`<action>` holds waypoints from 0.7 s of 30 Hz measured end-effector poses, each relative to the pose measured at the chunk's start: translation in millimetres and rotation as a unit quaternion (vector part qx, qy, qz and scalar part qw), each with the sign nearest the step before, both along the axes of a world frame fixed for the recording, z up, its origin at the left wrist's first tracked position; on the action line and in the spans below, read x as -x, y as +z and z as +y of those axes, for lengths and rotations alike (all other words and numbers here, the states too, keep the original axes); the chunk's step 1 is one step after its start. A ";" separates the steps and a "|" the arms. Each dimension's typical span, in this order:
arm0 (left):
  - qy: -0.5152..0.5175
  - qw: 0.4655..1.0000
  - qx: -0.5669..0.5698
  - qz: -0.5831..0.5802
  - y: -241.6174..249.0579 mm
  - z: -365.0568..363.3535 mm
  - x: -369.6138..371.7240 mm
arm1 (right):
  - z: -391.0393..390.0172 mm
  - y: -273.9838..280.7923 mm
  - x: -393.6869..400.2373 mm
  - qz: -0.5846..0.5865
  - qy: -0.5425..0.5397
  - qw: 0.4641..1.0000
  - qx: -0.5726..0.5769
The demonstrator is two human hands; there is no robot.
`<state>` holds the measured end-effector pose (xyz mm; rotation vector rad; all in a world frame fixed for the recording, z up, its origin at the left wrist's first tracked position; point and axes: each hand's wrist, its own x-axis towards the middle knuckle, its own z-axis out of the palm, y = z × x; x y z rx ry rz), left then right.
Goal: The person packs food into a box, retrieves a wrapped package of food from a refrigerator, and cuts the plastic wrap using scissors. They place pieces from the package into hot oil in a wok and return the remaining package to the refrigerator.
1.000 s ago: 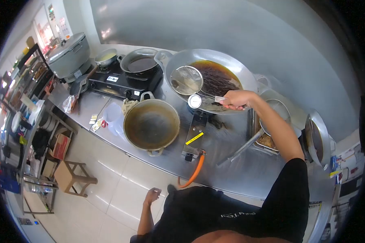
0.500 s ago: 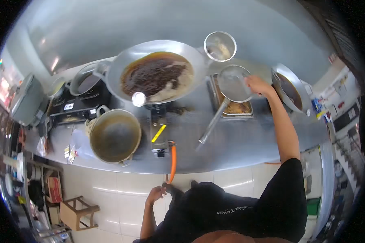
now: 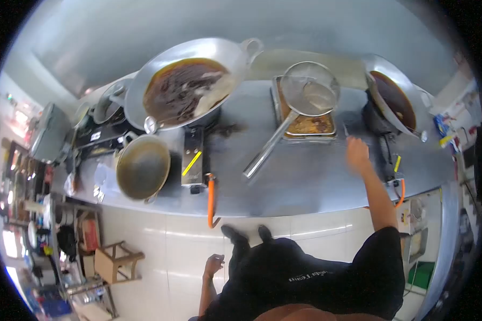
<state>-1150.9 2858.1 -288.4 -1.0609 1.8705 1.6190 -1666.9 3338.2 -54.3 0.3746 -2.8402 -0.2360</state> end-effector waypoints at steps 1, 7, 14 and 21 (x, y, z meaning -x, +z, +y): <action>0.011 1.000 0.018 -0.018 4.9 4.6 -15.2 | -10.1 -8.8 16.0 -0.038 -0.014 0.998 0.050; 0.177 0.979 0.059 -0.077 21.3 50.7 -80.4 | -91.4 -1.0 126.7 -0.192 -0.036 0.867 0.459; 0.327 0.940 -0.027 -0.096 -18.2 107.4 -192.0 | -265.7 165.8 155.2 -0.153 0.186 0.908 0.341; 0.339 0.930 0.008 -0.144 -75.5 170.0 -270.9 | -436.4 201.2 179.7 0.059 0.170 0.979 -0.096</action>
